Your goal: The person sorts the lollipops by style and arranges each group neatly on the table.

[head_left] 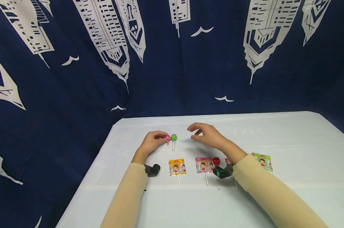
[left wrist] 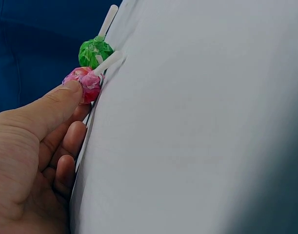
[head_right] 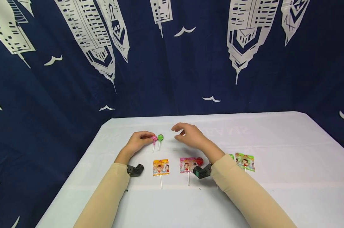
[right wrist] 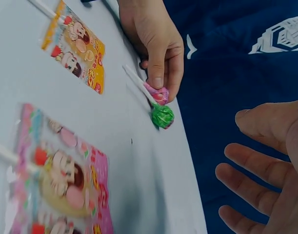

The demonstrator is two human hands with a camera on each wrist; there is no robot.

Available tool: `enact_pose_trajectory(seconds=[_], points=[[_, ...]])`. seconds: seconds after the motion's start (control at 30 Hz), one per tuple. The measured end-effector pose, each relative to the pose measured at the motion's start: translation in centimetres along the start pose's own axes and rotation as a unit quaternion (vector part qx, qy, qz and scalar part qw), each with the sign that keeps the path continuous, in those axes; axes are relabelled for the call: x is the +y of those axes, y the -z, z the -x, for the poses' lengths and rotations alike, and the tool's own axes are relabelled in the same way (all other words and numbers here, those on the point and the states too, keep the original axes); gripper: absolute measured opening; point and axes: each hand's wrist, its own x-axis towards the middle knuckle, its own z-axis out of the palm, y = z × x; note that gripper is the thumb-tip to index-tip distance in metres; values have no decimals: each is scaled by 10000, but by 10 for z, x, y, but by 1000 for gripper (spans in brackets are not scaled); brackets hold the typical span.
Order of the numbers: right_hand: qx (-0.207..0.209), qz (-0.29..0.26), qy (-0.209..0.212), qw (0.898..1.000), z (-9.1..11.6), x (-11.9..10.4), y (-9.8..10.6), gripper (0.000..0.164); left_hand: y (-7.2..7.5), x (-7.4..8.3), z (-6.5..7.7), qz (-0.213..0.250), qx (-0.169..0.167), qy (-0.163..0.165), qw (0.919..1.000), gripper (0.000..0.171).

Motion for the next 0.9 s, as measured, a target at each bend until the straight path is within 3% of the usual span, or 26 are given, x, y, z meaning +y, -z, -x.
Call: enact_pose_trajectory(seconds=[0.57,0.9], points=[[103,266,55,9996,55,17,29,30,0,3,-1,28,13,72,10000,24],[-140,425,-199,9988,80,29,34,31,1,3,2,55,0,-3,10000,24]])
